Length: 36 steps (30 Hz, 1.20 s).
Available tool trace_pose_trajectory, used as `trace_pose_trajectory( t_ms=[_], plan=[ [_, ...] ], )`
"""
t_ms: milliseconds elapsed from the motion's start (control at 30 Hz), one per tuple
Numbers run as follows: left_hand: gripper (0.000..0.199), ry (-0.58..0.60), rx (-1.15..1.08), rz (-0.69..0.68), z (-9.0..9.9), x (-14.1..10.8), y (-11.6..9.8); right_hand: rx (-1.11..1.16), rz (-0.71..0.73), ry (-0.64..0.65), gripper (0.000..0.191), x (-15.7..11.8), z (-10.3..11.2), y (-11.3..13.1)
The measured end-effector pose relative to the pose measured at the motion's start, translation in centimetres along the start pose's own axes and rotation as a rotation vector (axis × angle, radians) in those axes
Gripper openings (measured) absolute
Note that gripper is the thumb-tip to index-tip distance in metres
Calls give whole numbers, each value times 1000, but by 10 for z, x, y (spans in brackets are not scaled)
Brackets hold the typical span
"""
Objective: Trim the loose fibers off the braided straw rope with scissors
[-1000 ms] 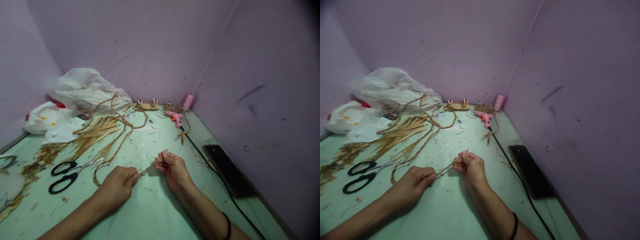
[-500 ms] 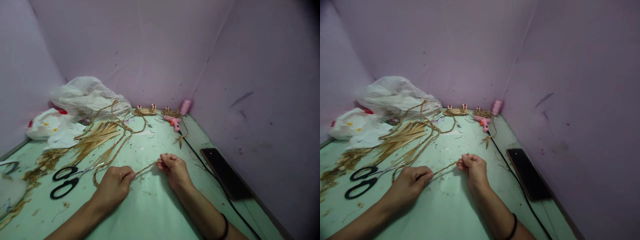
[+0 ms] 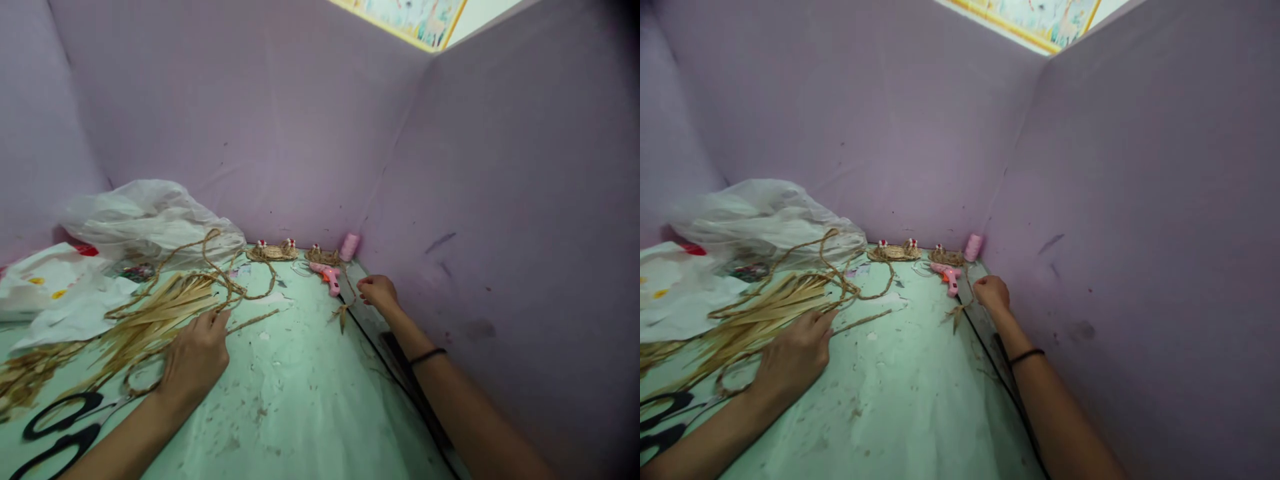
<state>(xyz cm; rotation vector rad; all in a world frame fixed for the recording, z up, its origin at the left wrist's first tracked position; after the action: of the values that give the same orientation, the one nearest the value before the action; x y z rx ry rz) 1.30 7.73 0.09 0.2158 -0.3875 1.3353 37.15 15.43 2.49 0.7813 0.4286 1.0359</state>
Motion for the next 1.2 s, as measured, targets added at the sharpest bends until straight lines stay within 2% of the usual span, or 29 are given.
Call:
trace_pose_trajectory(
  t_ms=[133, 300, 367, 467, 567, 633, 667, 733, 767, 800, 867, 967, 1067, 1200],
  plan=[
    [28, -162, -25, -59, 3, -7, -1, -207, 2, -33, 11, 31, -17, 11],
    [22, -187, -53, -85, 3, -10, -2, -311, -14, -29, 13, 42, -34, 20],
    [20, -181, -86, -102, 2, -10, -1, -314, -33, -28, 7, 42, -27, 23],
    [20, -220, -187, -109, 4, -9, 2, -277, -43, -29, 1, 32, -1, 31],
    [21, -234, -390, -64, 12, -7, 4, -177, 4, 15, 8, -8, 18, 43],
    [20, -145, -633, 28, 15, -8, 2, -75, 59, 102, 13, -53, 12, 51],
    [20, -58, -791, 99, 14, -9, 0, 4, 90, 202, 13, -80, 1, 54],
    [22, 199, -1163, 278, 6, -19, -10, 371, 90, 564, 15, -140, -35, 60],
    [27, 328, -1372, 351, 2, -27, -18, 483, 70, 712, 17, -168, -52, 61],
    [33, 426, -1568, 389, 0, -34, -27, 555, 40, 800, 18, -191, -65, 61],
    [42, 522, -1848, 422, 1, -47, -36, 633, 5, 879, 20, -221, -85, 59],
    [41, 517, -1983, 449, -1, -58, -33, 612, -16, 910, 22, -233, -102, 53],
    [25, 519, -1983, 494, -7, -61, -26, 583, -30, 945, 26, -232, -108, 47],
    [20, 590, -1912, 469, -14, -62, -33, 744, -34, 1017, 34, -235, -112, 49]
  ],
)
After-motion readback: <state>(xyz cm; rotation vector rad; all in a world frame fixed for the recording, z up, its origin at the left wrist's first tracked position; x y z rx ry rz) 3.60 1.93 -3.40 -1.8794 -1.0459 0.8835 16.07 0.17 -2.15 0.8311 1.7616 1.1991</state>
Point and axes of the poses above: each hand's wrist, its own x-axis towards the middle knuckle, its own z-axis out of the back of the hand, y = z × x, the point moved 6 cm from there along x, towards the middle knuckle, and after that the axes turned 4 degrees about y, right-handed, at the moved point
